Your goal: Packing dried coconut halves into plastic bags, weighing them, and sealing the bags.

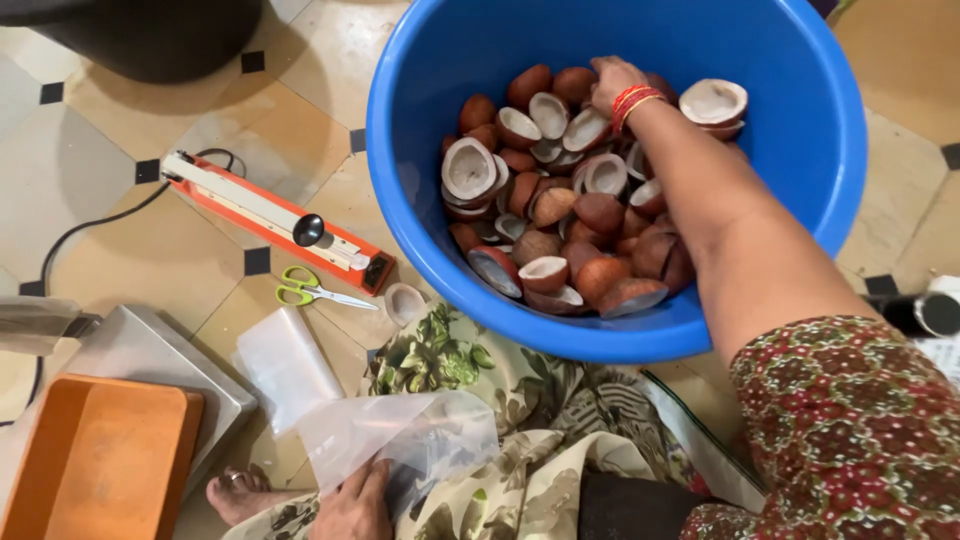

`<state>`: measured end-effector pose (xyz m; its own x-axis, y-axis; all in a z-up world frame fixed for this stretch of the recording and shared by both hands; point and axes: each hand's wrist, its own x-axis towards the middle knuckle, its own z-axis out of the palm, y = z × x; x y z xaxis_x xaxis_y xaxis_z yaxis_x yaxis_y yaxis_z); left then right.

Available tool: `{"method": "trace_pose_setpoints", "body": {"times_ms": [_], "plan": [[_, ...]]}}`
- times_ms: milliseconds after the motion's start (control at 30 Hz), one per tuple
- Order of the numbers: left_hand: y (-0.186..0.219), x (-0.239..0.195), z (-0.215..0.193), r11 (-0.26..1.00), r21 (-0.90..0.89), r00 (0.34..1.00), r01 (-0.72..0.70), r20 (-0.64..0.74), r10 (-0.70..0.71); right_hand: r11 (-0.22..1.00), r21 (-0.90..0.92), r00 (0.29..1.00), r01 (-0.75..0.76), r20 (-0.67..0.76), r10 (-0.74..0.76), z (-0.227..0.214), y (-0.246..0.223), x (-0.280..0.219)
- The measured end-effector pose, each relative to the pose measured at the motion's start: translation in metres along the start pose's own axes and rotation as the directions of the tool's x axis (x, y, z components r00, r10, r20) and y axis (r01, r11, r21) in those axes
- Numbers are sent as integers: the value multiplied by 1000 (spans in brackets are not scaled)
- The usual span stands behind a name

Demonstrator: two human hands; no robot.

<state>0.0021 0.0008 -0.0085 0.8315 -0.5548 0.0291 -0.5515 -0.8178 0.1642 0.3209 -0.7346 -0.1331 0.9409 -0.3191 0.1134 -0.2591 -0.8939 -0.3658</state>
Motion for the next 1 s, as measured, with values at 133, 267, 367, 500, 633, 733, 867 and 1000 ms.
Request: {"method": "trace_pose_setpoints", "body": {"times_ms": [133, 267, 367, 500, 633, 733, 867, 1000], "plan": [[-17, -11, 22, 997, -53, 997, 57, 46, -55, 998, 67, 1000, -6, 24, 4, 0, -61, -3], [-14, -2, 11, 999, -33, 999, 32, 15, -31, 955, -30, 938, -294, 185, 294, -42, -113, -35], [-3, 11, -3, 993, -67, 985, 98, 150, -87, 954, -116, 931, -275, 217, 294, -55, -118, -52], [16, 24, -26, 984, -65, 935, 167, 328, -137, 976, -217, 985, -10, 166, 47, -34, -93, -40], [30, 26, -50, 996, -64, 982, 67, 181, -54, 893, -401, 902, 206, 431, -14, -113, -161, -66], [37, 24, -61, 993, -38, 947, 114, 307, -97, 882, -359, 822, 306, 568, -55, -152, -203, -115], [47, 18, -69, 988, -54, 955, 143, 268, -124, 789, -205, 727, 580, 567, -387, -122, -211, -179], [51, 12, -77, 992, -25, 954, 121, 278, -110, 584, -265, 632, 767, 466, -619, -46, -191, -200]]}}
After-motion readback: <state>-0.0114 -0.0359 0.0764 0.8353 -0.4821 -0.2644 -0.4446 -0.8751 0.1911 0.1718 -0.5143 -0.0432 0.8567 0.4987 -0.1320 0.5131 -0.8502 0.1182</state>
